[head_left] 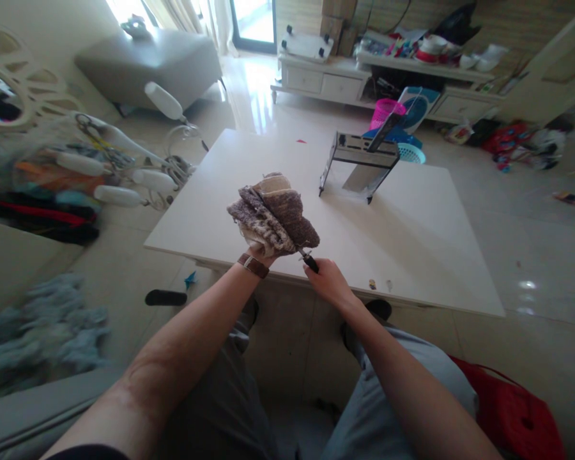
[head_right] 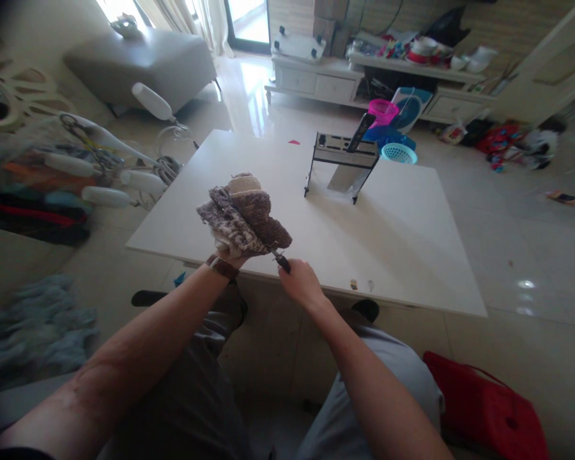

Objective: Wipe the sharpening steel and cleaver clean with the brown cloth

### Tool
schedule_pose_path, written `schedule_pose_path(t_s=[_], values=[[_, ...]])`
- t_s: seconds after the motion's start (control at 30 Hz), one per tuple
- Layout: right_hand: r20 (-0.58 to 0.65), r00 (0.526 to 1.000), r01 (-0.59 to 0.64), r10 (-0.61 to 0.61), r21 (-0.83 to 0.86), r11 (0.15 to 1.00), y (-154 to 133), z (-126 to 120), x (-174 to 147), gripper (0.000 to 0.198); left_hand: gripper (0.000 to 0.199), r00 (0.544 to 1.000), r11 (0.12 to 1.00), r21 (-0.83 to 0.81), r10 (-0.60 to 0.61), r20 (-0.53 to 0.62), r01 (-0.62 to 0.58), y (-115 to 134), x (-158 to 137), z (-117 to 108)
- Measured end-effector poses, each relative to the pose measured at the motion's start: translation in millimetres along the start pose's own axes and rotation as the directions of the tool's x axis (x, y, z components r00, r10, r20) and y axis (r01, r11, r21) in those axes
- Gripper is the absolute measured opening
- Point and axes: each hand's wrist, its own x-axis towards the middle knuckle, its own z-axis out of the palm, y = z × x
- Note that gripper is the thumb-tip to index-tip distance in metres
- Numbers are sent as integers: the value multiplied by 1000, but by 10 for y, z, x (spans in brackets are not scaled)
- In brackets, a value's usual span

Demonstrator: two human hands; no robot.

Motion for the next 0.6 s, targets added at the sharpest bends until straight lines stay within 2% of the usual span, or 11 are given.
schedule_pose_path(t_s=[0.17,0.33,0.43,0.6], values=[[-8,1000,-27,27,15,1000,-4,9,0,30,60,996,995,-29,-92,9,93,-64,-77,105],[10,998,-60,60,10,998,-2,19,2,28,72,1000,998,-61,-24,-8,24,-87,-122,206],[11,998,-54,54,14,998,12,35,12,27,69,1000,998,-63,5,16,-4,-68,-151,244],[17,999,-51,50,28,998,9,26,10,26,66,1000,999,-51,-13,26,14,-44,-181,237]])
